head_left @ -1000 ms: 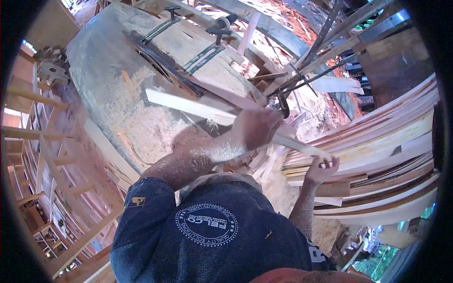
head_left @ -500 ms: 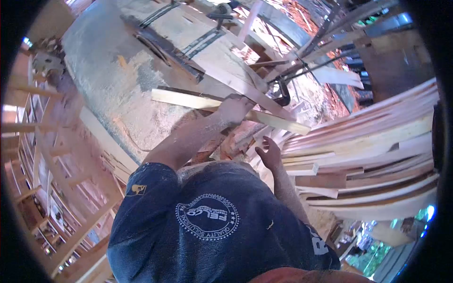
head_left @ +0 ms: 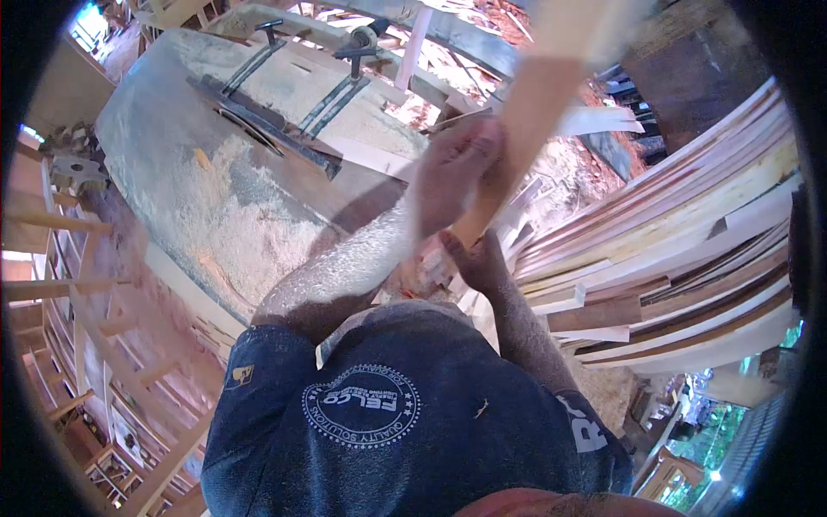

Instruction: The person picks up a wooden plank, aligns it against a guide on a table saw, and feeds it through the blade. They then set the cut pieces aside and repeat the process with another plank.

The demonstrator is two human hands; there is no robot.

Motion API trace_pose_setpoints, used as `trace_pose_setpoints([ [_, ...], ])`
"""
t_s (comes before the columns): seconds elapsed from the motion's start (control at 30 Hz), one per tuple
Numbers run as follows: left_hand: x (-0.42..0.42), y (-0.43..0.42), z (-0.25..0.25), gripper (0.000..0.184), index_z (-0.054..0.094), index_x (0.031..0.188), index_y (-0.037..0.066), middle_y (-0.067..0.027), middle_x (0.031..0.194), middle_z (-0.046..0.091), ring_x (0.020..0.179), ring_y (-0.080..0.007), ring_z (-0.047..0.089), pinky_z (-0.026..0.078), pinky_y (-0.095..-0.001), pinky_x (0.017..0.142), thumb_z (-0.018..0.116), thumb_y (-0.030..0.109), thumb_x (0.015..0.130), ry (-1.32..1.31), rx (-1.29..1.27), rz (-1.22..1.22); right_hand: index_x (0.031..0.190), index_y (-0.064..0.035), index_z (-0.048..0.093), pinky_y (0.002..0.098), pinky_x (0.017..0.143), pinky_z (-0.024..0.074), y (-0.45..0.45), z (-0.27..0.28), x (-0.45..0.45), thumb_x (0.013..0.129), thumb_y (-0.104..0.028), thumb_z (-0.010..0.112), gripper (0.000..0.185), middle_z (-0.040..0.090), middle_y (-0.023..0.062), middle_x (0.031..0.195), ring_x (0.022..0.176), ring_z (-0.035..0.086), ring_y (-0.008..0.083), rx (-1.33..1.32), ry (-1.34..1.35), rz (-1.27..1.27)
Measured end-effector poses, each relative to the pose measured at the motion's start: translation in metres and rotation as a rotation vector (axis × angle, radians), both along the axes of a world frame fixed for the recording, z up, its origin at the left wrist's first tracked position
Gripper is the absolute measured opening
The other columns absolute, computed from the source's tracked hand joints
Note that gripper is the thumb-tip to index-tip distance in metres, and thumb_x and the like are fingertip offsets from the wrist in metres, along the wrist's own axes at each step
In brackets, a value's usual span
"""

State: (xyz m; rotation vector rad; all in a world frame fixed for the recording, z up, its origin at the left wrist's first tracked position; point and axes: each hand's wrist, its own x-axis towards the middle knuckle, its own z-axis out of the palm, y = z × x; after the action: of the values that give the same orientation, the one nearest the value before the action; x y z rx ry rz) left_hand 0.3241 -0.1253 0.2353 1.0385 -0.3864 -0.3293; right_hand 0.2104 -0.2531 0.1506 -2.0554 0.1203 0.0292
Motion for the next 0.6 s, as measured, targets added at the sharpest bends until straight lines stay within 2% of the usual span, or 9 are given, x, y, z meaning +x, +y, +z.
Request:
trace_pose_setpoints([
  [0.07, 0.017, 0.018, -0.019, 0.051, 0.053, 0.14, -0.001, -0.0122, 0.114, 0.066, 0.106, -0.0238, 0.066, 0.053, -0.0403, 0.097, 0.046, 0.04, 0.111, 0.08, -0.167, -0.089, 0.135, -0.0013, 0.06, 0.0382, 0.091, 0.0532, -0.002, 0.002, 0.007, 0.101, -0.026, 0.064, 0.042, 0.074, 0.0114, 0.102, 0.101, 0.069, 0.0206, 0.072, -0.025, -0.064],
  [0.17, 0.024, 0.045, -0.024, 0.056, 0.05, 0.143, 0.001, -0.0142, 0.117, 0.066, 0.112, -0.0265, 0.064, 0.052, -0.0427, 0.1, 0.044, 0.046, 0.11, 0.193, -0.186, 0.051, 0.132, -0.001, 0.062, 0.0385, 0.089, 0.0538, -0.023, -0.015, 0.001, 0.101, -0.025, 0.062, 0.04, 0.074, 0.0126, 0.101, 0.099, 0.07, 0.0208, 0.086, 0.132, -0.005],
  [0.2, 0.025, 0.056, -0.025, 0.056, 0.05, 0.143, 0.002, -0.0144, 0.119, 0.066, 0.112, -0.0276, 0.065, 0.052, -0.0426, 0.101, 0.045, 0.047, 0.109, 0.195, -0.213, 0.096, 0.128, -0.0003, 0.064, 0.0397, 0.089, 0.054, -0.026, -0.011, -0.001, 0.099, -0.022, 0.064, 0.036, 0.073, 0.0162, 0.103, 0.101, 0.071, 0.0265, -0.015, 0.136, 0.066],
  [0.3, 0.029, 0.086, -0.045, 0.054, 0.052, 0.14, 0.003, -0.013, 0.118, 0.066, 0.111, -0.0264, 0.065, 0.052, -0.0428, 0.1, 0.047, 0.047, 0.109, 0.187, -0.282, 0.31, 0.125, 0.0017, 0.064, 0.0391, 0.087, 0.0542, -0.022, -0.019, -0.012, 0.097, -0.025, 0.071, 0.039, 0.071, 0.0128, 0.102, 0.096, 0.067, 0.0228, -0.094, 0.088, 0.091],
  [0.33, 0.03, 0.099, -0.058, 0.048, 0.052, 0.138, 0.003, -0.011, 0.119, 0.065, 0.11, -0.0227, 0.065, 0.055, -0.0399, 0.096, 0.052, 0.041, 0.109, 0.22, -0.321, 0.36, 0.125, 0.0017, 0.064, 0.0395, 0.087, 0.0541, -0.02, -0.024, -0.017, 0.095, -0.026, 0.073, 0.042, 0.071, 0.0142, 0.103, 0.097, 0.067, 0.0233, -0.1, 0.032, 0.097],
  [0.43, 0.026, 0.131, -0.09, 0.042, 0.052, 0.136, 0.003, -0.009, 0.119, 0.065, 0.111, -0.0207, 0.065, 0.056, -0.0374, 0.092, 0.056, 0.034, 0.107, 0.296, 0.04, 0.514, 0.121, 0.0014, 0.064, 0.0415, 0.088, 0.0543, -0.021, -0.042, -0.035, 0.091, -0.029, 0.078, 0.045, 0.072, 0.0189, 0.105, 0.101, 0.069, 0.0274, -0.13, -0.015, 0.132],
  [0.5, 0.015, 0.137, -0.109, 0.034, 0.054, 0.131, 0.001, -0.0077, 0.117, 0.065, 0.103, -0.0173, 0.066, 0.057, -0.0337, 0.087, 0.058, 0.025, 0.107, 0.56, -0.069, 0.474, 0.115, 0.0008, 0.066, 0.0439, 0.088, 0.0552, -0.033, -0.05, -0.051, 0.089, -0.032, 0.079, 0.044, 0.073, 0.0229, 0.104, 0.101, 0.072, 0.0336, -0.176, 0.126, 0.16],
  [0.53, 0.008, 0.135, -0.112, 0.034, 0.056, 0.129, -0.001, -0.0088, 0.116, 0.066, 0.101, -0.0167, 0.066, 0.056, -0.0334, 0.086, 0.059, 0.024, 0.107, 0.655, -0.166, 0.491, 0.11, 0.0004, 0.064, 0.0431, 0.083, 0.0569, -0.039, -0.052, -0.052, 0.091, -0.031, 0.078, 0.039, 0.074, 0.0212, 0.099, 0.094, 0.073, 0.0327, -0.254, 0.37, 0.19],
  [0.6, -0.002, 0.135, -0.139, 0.033, 0.055, 0.128, -0.003, -0.0102, 0.116, 0.067, 0.102, -0.0179, 0.067, 0.055, -0.0334, 0.087, 0.06, 0.022, 0.107, 0.7, -0.301, 0.462, 0.107, -0.0001, 0.063, 0.0433, 0.08, 0.0572, -0.051, -0.07, -0.064, 0.093, -0.03, 0.076, 0.035, 0.074, 0.0209, 0.096, 0.09, 0.074, 0.0319, -0.228, 0.386, 0.233],
])
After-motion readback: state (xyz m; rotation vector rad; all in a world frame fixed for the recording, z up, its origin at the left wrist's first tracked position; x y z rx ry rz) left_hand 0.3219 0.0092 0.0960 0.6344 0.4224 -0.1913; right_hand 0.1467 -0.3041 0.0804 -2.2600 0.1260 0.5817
